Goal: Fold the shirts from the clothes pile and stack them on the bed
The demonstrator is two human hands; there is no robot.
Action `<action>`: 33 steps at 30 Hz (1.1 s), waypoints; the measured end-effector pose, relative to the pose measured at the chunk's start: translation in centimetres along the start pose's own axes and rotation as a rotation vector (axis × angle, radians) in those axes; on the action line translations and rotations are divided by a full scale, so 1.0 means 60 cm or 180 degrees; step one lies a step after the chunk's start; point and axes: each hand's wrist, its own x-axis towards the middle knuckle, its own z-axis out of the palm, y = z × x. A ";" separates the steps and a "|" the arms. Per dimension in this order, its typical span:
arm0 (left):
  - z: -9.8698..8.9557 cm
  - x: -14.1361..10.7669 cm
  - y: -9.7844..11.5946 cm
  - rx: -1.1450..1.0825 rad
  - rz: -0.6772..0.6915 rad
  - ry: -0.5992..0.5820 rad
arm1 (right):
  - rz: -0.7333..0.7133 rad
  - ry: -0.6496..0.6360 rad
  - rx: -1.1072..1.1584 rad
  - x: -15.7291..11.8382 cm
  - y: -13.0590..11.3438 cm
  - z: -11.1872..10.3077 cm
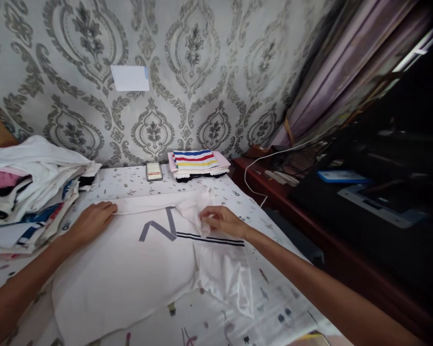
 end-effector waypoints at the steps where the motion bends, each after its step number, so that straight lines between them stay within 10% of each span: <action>1: 0.005 -0.002 -0.004 -0.0049 -0.0005 0.0081 | 0.0130 0.0258 -0.0090 0.011 -0.002 -0.010; 7: 0.043 -0.004 -0.028 -0.0482 -0.0004 0.0546 | 0.1052 0.1467 -0.0835 0.124 -0.003 -0.069; 24: 0.028 -0.019 -0.037 -0.1063 -0.0142 0.0915 | 0.1406 0.1613 -0.1573 0.202 0.030 -0.090; 33: -0.004 -0.022 -0.020 -0.1252 -0.0135 0.0274 | 0.1355 0.1520 -0.2187 0.196 0.033 -0.085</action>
